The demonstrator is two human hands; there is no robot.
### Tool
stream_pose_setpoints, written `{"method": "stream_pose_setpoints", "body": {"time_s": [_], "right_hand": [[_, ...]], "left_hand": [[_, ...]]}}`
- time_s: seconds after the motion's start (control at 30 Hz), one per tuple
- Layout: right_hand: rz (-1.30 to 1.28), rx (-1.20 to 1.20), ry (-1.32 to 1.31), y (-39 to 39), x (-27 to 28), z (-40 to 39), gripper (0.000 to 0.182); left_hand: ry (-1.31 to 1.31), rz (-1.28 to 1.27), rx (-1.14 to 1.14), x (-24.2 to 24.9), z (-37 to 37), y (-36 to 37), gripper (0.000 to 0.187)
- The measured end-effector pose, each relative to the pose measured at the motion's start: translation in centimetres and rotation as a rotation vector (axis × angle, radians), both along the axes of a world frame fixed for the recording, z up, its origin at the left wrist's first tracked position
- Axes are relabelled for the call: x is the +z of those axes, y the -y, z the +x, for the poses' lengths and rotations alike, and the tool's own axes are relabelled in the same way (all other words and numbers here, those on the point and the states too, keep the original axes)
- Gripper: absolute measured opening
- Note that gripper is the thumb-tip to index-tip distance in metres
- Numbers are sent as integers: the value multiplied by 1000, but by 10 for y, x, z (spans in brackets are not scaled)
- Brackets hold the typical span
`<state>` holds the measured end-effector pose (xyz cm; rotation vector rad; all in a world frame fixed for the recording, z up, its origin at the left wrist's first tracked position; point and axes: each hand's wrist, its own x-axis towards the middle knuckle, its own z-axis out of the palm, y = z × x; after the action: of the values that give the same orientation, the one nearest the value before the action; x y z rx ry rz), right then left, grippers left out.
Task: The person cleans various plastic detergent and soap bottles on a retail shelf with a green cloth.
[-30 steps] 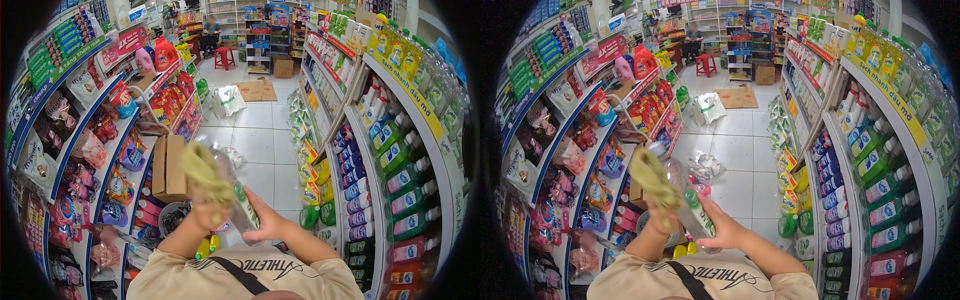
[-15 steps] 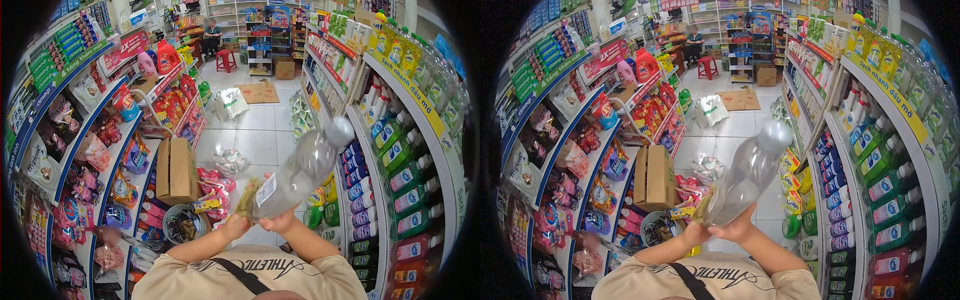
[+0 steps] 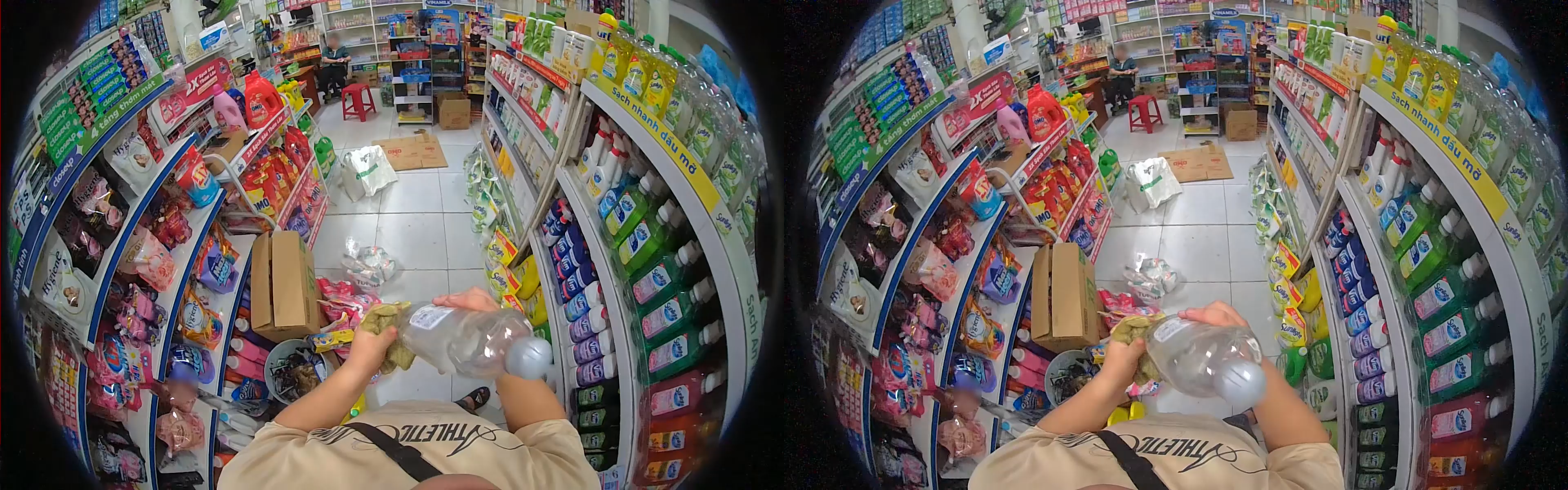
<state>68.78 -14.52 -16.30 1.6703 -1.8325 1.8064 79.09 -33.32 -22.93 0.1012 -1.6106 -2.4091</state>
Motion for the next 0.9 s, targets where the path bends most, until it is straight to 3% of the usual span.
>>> {"method": "stream_pose_setpoints", "body": {"time_s": [0.07,0.13,0.2,0.3,0.33,0.43,0.47,0.57,0.6,0.67,0.77,0.83,0.87,0.9], "right_hand": [[-181,-131,11,11,-12,11,43],[-395,-245,36,31,-18,20,45],[-363,-395,-77,39,-37,12,46],[-235,-497,-247,38,-43,18,55],[-179,-506,-302,39,-39,21,58],[-76,-472,-253,44,-41,30,67],[-54,-454,-202,45,-42,31,70],[-97,-346,-3,46,-45,29,73],[-70,-365,-36,44,-40,28,71],[-16,-401,-102,36,-24,23,69],[-33,-290,36,31,-35,18,65],[-129,-145,321,40,-41,23,64],[-192,-111,443,42,-40,30,66],[-257,-75,564,43,-35,36,68]], "left_hand": [[134,6,61,1,-3,-9,47],[268,292,57,10,-9,-18,42],[275,492,-28,15,-11,-16,37],[310,543,-40,39,1,-25,41],[119,483,-125,13,0,-20,45],[-240,573,-150,26,9,-27,47],[-81,516,-52,23,12,-27,63],[-385,108,-114,34,10,-34,82],[-386,-50,-168,36,10,-31,98],[-464,-383,-159,27,9,-25,100],[-614,-827,-52,17,13,-23,98],[-788,-1233,6,9,12,-14,91],[-735,-1237,15,-6,10,-15,75],[-747,-1288,20,-13,7,-12,71]]}}
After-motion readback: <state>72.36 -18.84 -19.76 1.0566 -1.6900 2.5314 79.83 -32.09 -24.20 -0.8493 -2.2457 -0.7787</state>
